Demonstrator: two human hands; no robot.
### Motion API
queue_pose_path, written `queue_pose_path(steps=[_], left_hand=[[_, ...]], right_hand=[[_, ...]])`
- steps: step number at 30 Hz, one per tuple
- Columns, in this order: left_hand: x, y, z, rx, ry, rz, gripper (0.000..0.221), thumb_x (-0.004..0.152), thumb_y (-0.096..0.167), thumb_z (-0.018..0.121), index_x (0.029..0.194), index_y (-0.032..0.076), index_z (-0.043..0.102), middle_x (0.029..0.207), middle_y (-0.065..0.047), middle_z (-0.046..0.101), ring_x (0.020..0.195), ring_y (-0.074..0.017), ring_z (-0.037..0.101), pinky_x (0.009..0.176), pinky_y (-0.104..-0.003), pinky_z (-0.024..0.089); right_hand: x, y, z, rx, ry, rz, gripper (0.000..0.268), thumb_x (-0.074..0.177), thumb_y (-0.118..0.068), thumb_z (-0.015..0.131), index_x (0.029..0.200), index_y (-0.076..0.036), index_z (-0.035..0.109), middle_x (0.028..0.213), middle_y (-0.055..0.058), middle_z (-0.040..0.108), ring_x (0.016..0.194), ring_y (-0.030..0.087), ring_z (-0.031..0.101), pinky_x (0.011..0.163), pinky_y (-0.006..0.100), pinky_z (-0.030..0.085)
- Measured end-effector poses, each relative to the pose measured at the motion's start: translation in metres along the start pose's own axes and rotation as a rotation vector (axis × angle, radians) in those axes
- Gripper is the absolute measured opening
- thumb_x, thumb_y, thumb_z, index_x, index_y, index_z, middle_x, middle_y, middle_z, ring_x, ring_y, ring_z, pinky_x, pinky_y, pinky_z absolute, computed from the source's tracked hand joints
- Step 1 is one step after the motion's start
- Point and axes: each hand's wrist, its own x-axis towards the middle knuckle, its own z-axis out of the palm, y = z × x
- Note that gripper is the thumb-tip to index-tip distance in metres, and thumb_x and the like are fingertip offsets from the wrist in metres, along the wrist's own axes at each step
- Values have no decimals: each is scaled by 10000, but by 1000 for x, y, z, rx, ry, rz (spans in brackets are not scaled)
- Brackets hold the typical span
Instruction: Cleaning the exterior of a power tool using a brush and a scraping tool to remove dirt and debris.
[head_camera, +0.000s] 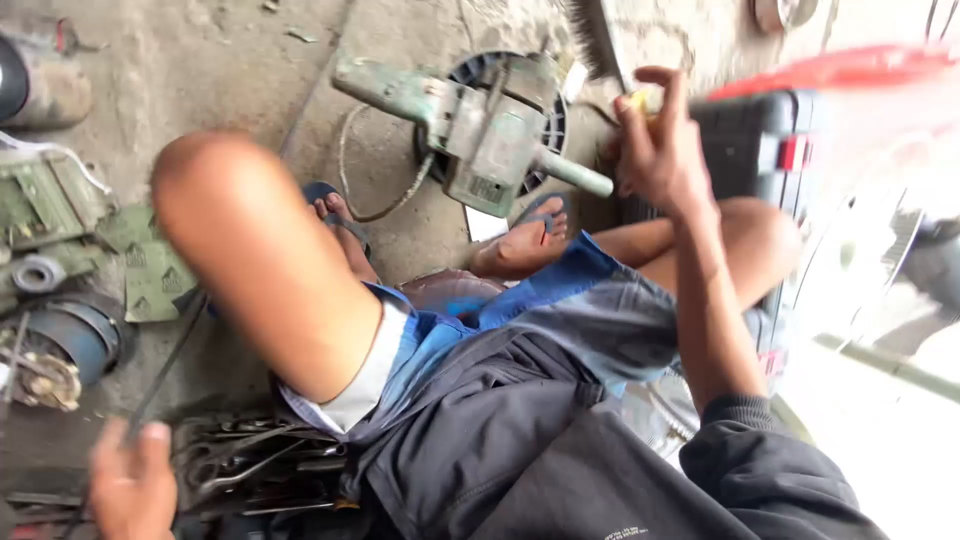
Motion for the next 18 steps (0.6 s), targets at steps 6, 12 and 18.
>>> queue_pose_path(steps=[6,12,18], left_hand=[[72,394,-63,-479,182,704,279,1531,-8,476,1525,-246,620,1626,-417,705,1360,-467,668,1232,-532,544],[184,455,244,-776,-91,36,679,1252,510,686,1706,107,382,1696,-268,424,1602,-470,553,1361,-547,470],[203,513,271,-1315,-189,-249,1125,975,753,950,1701,12,514,1559,-287,626,1361,-394,745,1208,-530,594]], right_hand=[[-142,2,115,-73,-28,-149,641,1069,-15,671,1649,-56,401,1094,239,806,793,446,818,629,549,589],[-82,-2,137,-194,87,-61,763,1208,-135,549,1867,-393,264,865,272,740,771,611,730,656,712,547],[-118,26,141,-174,23,41,844,1142,-176,611,1885,-369,261,865,335,736,797,690,701,772,787,557]])
